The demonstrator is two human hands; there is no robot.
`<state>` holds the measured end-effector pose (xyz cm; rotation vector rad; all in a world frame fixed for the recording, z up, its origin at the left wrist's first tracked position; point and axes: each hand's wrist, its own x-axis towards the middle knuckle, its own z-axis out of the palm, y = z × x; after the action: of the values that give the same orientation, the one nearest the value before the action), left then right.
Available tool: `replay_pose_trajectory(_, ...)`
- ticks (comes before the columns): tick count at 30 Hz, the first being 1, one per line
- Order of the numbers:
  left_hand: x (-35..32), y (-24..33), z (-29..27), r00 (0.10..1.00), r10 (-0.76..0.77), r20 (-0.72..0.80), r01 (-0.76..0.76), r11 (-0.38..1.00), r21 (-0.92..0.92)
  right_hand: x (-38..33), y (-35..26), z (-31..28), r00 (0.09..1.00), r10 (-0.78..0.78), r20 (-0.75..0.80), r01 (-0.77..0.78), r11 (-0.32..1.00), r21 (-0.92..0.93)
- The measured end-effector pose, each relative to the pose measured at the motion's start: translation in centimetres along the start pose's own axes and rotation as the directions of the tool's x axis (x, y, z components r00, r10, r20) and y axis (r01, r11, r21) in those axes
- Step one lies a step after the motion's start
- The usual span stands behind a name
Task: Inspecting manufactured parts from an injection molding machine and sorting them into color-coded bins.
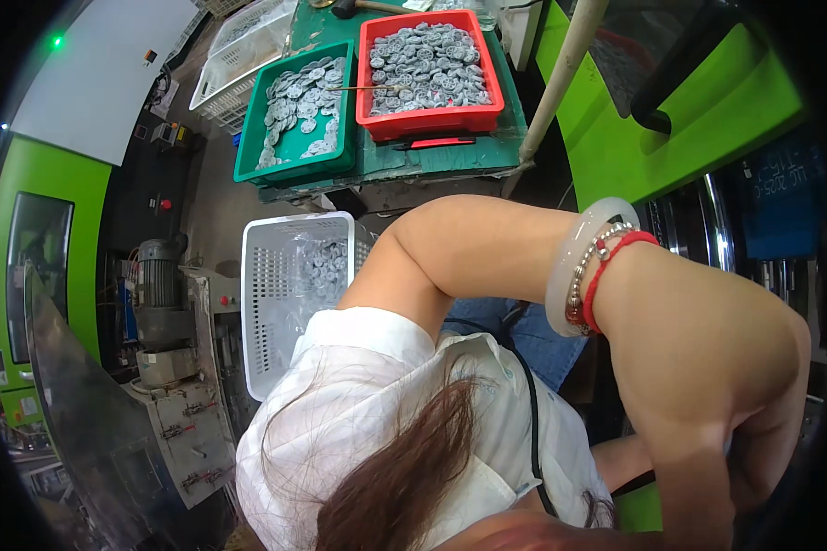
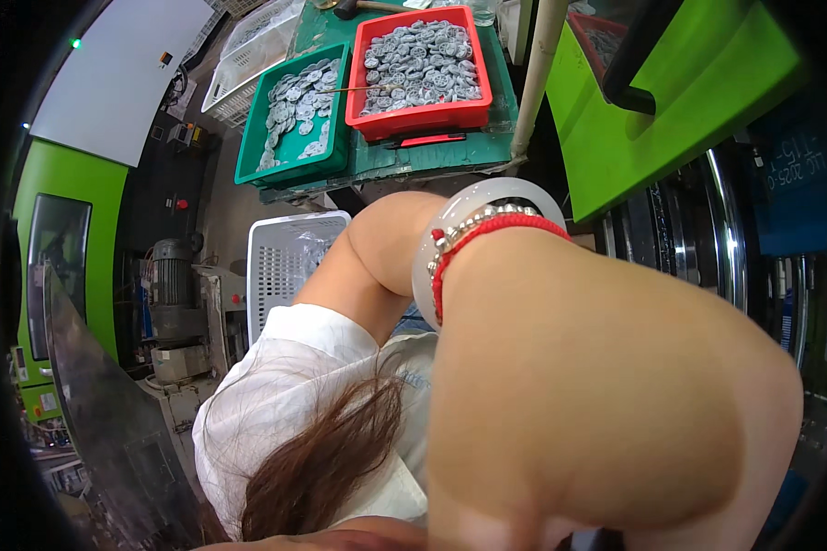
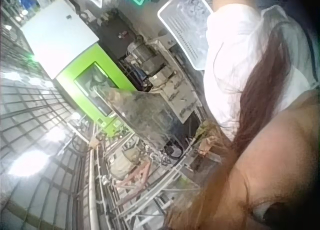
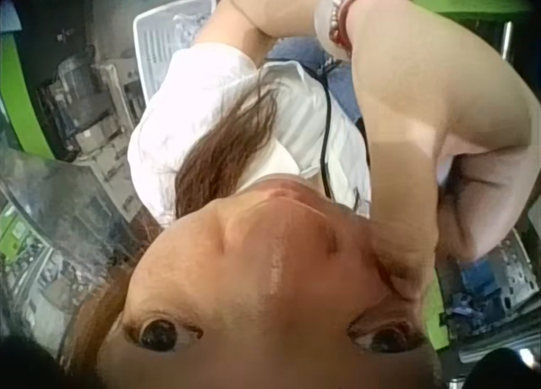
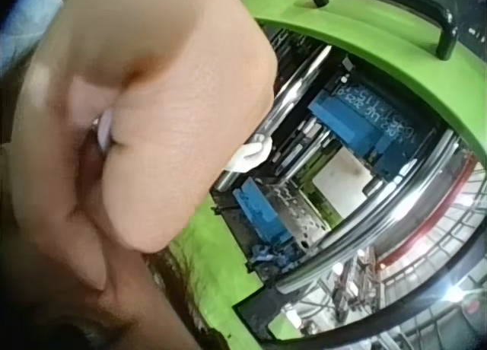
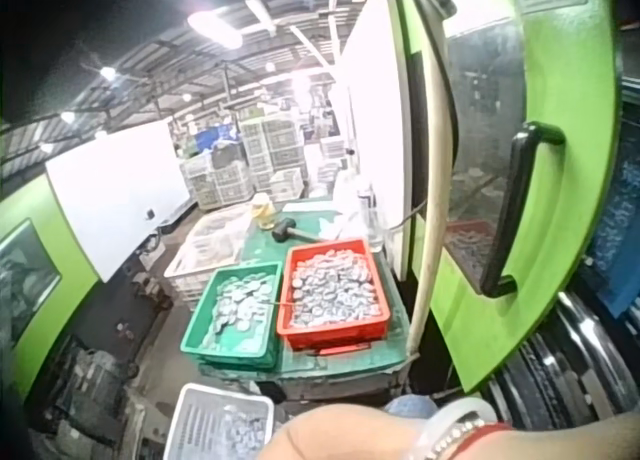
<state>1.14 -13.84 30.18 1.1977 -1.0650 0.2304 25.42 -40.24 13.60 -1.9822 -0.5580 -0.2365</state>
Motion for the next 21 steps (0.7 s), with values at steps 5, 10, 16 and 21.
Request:
replay_pose_trajectory(5, -0.1, -0.1, -0.1, 1.0, -0.001, -0.001, 0.001, 1.0, -0.015, -0.1, 0.1, -0.3, 1.0, 0.01, 0.002, -0.01, 1.0, -0.005)
replay_pose_trajectory(10, -0.1, -0.2, -0.1, 1.0, 0.013, 0.004, -0.013, 0.999, -0.03, -0.3, 0.2, -0.7, 1.0, 0.005, -0.005, -0.005, 1.0, -0.012)
replay_pose_trajectory(16, 0.3, -0.3, 0.0, 1.0, 0.021, 0.006, -0.021, 1.0, -0.018, -0.3, 0.0, -0.5, 1.0, 0.013, -0.004, -0.013, 1.0, -0.007)
replay_pose_trajectory(21, 0.4, -0.2, 0.1, 1.0, 0.026, 0.008, -0.026, 0.999, -0.018, -0.5, 0.1, -0.5, 1.0, 0.019, 0.0, -0.019, 1.0, -0.006)
